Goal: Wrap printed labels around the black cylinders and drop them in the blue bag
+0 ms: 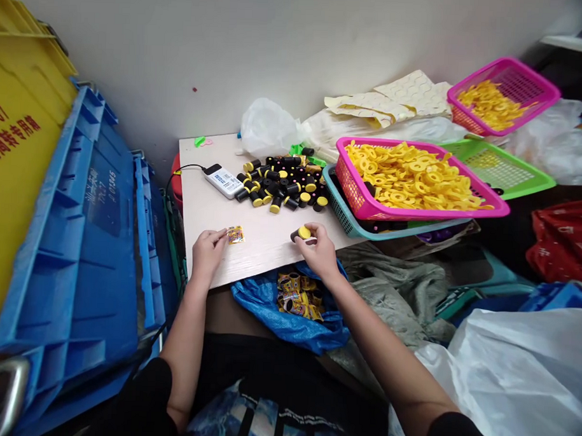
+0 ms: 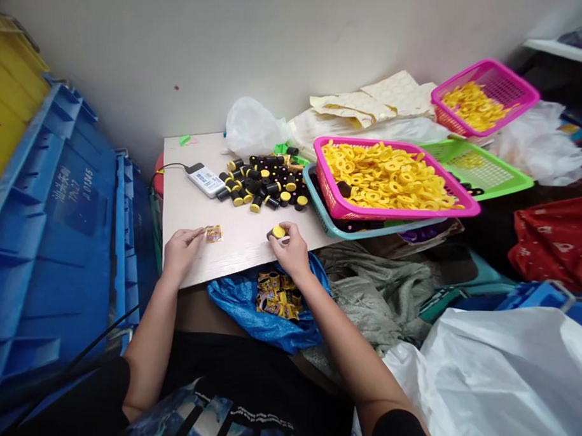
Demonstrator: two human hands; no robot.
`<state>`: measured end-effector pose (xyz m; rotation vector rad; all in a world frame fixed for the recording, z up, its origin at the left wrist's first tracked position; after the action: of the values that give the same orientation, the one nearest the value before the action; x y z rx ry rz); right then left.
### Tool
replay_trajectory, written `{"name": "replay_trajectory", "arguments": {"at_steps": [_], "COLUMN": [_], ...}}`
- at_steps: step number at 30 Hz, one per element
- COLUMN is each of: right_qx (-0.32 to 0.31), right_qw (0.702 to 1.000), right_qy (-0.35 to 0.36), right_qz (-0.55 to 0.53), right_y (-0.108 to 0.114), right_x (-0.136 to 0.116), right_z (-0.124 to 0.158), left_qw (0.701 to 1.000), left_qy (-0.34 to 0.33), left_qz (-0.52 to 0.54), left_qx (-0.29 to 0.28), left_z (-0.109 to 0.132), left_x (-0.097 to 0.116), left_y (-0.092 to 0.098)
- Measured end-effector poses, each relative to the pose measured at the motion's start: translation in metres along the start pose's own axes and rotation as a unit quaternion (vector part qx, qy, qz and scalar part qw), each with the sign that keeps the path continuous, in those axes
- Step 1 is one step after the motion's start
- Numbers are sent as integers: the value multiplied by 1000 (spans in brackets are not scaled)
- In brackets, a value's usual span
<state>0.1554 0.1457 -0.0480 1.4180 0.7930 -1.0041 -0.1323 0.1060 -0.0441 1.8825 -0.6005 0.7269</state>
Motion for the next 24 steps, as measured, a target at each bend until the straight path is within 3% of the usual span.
{"name": "replay_trajectory", "arguments": {"at_steps": [3,6,9,14,24], "right_qx": [-76,-219,-291,-265,-251], "right_qw": [975,895,844,850,881], "right_qy": [-94,-155,-177,-173,-116], "right_qz": [-189,-355,-415,-421,-385], "right_y": [-2,-11,-11,2,18], "right_x": [-2,-22,-49,-69,-64], "right_z": [12,33,54,68,72], "left_qw": [982,933,917,926,918], "left_qy": [63,94,91,59,71], "left_qz": [172,347,387,373,391], "left_qx": [41,22,0,19,24], "left_z": [8,19,33,48,52], "left_x": [8,40,76,106,107], "left_y": [0,-6,-9,-7,-13]}}
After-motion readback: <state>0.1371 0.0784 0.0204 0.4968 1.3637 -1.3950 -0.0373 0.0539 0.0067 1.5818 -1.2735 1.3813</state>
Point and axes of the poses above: each hand's wrist, its own z-axis away from the middle knuckle, its own y-axis out of the back of the hand, x = y × z, the point moved 5 cm from there along -z, towards the middle knuckle, and after that the axes turned 14 degrees about -y, right-handed, at the moved point
